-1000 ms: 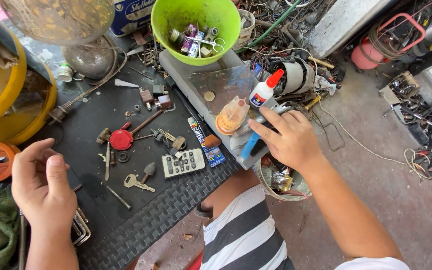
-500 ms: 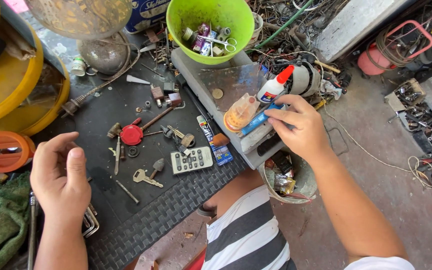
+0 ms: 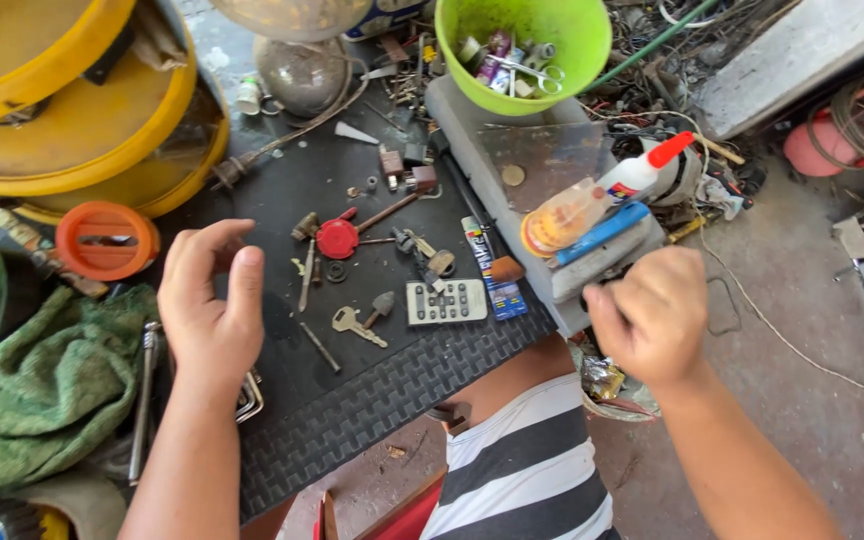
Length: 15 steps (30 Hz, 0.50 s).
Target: The person is repairing a lock cylinder by disassembling it, cleaning parts, and reassembling it using tweezers and adhesive.
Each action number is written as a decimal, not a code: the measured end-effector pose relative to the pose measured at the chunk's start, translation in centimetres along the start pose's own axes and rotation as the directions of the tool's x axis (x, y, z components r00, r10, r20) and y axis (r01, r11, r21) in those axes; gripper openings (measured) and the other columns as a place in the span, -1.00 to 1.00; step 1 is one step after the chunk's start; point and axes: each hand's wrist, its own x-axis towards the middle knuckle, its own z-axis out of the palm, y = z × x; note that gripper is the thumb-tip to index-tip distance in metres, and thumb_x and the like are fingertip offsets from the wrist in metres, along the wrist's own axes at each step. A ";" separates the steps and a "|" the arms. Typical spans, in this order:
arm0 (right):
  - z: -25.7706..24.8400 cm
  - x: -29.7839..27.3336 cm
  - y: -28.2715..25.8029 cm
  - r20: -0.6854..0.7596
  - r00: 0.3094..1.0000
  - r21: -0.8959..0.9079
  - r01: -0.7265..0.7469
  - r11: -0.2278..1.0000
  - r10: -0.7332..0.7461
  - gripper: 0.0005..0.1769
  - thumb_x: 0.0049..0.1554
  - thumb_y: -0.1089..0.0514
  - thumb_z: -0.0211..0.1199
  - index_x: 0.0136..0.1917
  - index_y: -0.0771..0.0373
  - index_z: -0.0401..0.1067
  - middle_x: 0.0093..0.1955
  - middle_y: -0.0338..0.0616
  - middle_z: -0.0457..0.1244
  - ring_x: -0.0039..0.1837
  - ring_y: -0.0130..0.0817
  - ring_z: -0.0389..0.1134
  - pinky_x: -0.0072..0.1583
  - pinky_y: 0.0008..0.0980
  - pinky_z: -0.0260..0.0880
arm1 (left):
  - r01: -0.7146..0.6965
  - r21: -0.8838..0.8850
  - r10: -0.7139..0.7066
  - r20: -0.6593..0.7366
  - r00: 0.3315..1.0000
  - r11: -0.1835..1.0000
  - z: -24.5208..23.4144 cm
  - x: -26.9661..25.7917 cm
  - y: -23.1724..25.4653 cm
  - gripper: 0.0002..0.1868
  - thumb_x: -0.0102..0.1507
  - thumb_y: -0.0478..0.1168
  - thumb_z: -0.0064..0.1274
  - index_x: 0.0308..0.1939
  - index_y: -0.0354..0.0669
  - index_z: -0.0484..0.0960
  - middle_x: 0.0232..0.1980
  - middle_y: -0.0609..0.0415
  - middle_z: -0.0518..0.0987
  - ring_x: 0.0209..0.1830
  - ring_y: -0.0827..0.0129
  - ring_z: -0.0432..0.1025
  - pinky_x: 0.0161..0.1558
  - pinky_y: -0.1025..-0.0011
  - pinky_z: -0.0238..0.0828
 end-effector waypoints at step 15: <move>5.1 7.0 -9.3 0.766 0.640 -0.020 -0.065 0.998 0.057 -0.42 0.14 0.05 0.29 0.39 0.22 0.33 0.18 0.11 0.35 -0.01 -0.05 0.52 0.10 -0.13 0.41 | 0.075 0.031 -0.076 0.049 0.996 0.997 0.8 0.0 0.5 -0.79 0.40 -0.30 0.14 0.12 -0.23 0.62 -0.18 -0.03 0.47 -0.29 0.10 0.50 -0.21 0.09 0.52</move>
